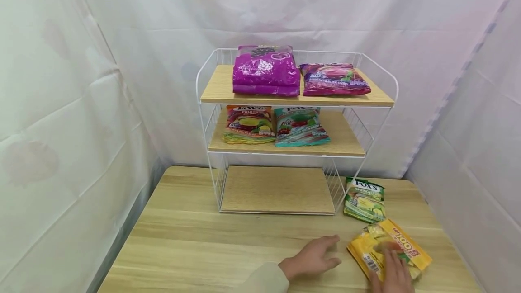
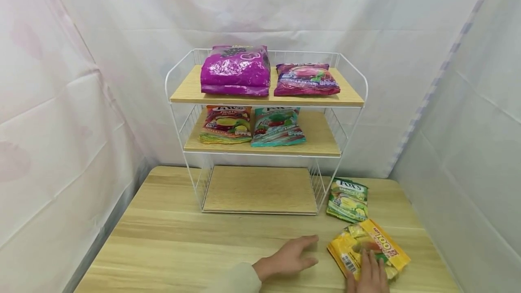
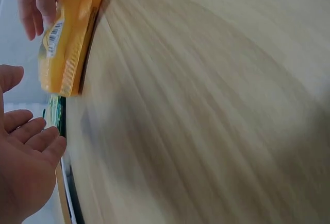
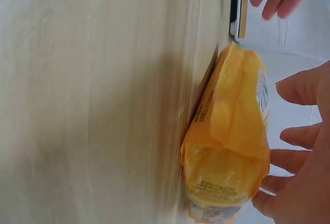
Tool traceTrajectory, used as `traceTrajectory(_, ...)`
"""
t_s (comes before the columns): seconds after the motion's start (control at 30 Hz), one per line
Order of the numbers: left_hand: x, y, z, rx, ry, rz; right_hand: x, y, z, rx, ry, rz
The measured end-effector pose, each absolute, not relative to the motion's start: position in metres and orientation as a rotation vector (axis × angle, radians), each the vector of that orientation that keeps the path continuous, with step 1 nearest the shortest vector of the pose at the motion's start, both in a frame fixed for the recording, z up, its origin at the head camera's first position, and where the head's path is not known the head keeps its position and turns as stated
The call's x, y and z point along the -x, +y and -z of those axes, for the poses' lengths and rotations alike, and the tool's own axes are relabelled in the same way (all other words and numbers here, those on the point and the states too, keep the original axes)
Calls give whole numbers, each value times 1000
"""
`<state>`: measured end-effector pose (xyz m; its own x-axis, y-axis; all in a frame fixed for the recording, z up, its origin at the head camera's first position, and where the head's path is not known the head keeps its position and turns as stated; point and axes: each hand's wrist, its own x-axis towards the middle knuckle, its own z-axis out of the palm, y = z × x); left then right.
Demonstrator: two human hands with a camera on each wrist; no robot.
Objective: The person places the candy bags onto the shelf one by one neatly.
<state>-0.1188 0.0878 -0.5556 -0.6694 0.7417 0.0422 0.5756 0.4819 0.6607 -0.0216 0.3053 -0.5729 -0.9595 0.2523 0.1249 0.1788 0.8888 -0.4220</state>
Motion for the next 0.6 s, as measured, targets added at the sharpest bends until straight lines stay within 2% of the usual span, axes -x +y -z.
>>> traceTrajectory(0.27,111,106,557,-1100,2431,-994,17,306,579,630,-2784,-654)
traceTrajectory(0.6,107,123,556,-903,2294,-1113,8,304,586,752,-2771,-616)
